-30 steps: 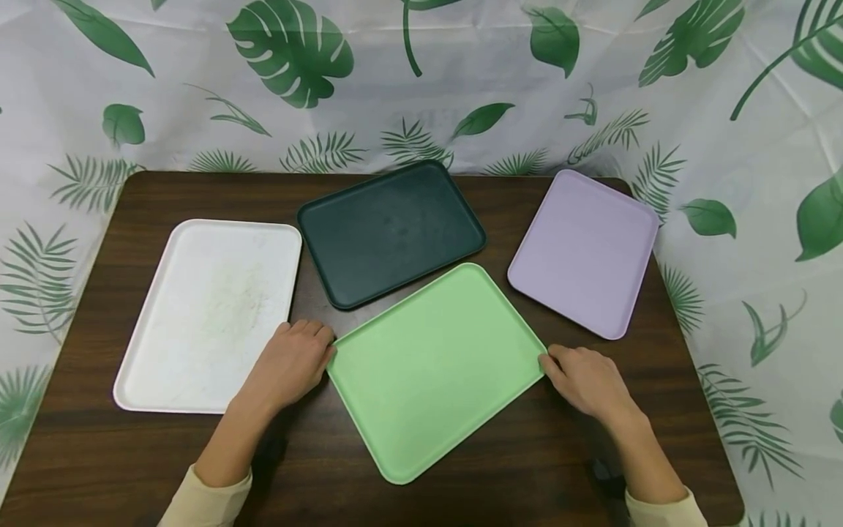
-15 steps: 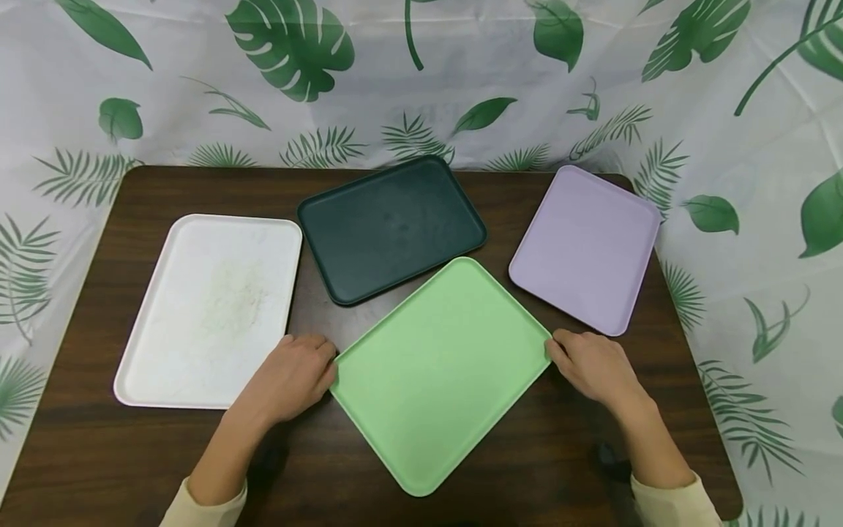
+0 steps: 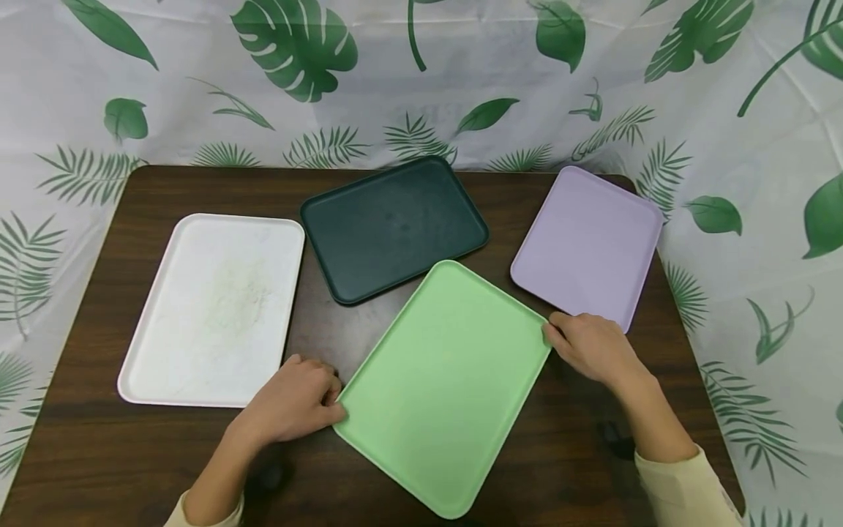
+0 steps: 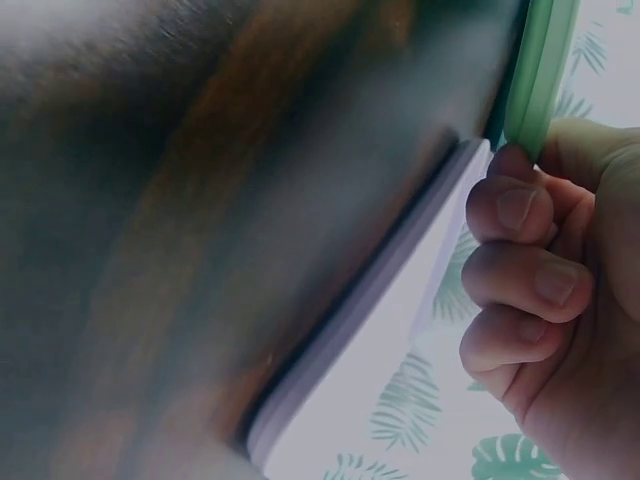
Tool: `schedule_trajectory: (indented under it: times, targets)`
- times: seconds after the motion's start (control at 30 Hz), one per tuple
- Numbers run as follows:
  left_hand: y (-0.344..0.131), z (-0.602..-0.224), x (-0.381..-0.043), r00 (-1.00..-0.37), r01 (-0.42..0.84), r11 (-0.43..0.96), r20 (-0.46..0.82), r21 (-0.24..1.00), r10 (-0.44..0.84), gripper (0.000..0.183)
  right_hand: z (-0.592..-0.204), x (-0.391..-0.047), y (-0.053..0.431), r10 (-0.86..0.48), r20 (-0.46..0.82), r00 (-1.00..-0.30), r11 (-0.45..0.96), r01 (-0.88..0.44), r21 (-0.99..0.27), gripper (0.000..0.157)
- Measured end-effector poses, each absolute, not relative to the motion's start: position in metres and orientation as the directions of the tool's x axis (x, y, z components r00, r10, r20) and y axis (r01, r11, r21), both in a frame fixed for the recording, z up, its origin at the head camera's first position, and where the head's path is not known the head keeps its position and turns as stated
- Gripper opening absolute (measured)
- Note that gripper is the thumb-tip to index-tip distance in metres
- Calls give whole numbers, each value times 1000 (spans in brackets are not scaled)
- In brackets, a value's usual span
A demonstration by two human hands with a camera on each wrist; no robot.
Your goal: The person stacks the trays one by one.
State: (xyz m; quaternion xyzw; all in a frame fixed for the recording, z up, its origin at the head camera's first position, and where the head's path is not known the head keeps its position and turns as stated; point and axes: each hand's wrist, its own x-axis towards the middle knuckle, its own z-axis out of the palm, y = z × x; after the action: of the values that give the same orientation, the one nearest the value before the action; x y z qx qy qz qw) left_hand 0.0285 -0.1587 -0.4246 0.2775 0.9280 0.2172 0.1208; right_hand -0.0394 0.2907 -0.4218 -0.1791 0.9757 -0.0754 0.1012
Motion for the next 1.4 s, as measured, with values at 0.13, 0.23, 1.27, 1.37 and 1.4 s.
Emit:
schedule_trajectory:
  times: [0.13,0.23,1.27,1.37,1.4]
  targets:
    - [-155,-424,36,-812,415,742,-154,527,563,38,-418,-47,288,-386,-170,-907,916,-355,-186,38]
    - [-151,-424,42,-803,385,736,-190,557,564,40,-417,-50,287,-401,-168,-901,909,-369,-191,37]
    - [-113,-432,112,-831,13,761,-417,648,369,34,-425,-96,250,-516,-163,-841,856,-497,-145,31]
    - [-110,-433,116,-817,-35,761,-457,648,352,32,-425,-101,244,-535,-155,-830,844,-517,-144,31]
    - [-109,-433,117,-809,-49,758,-471,651,352,32,-425,-103,242,-541,-156,-826,840,-523,-145,31]
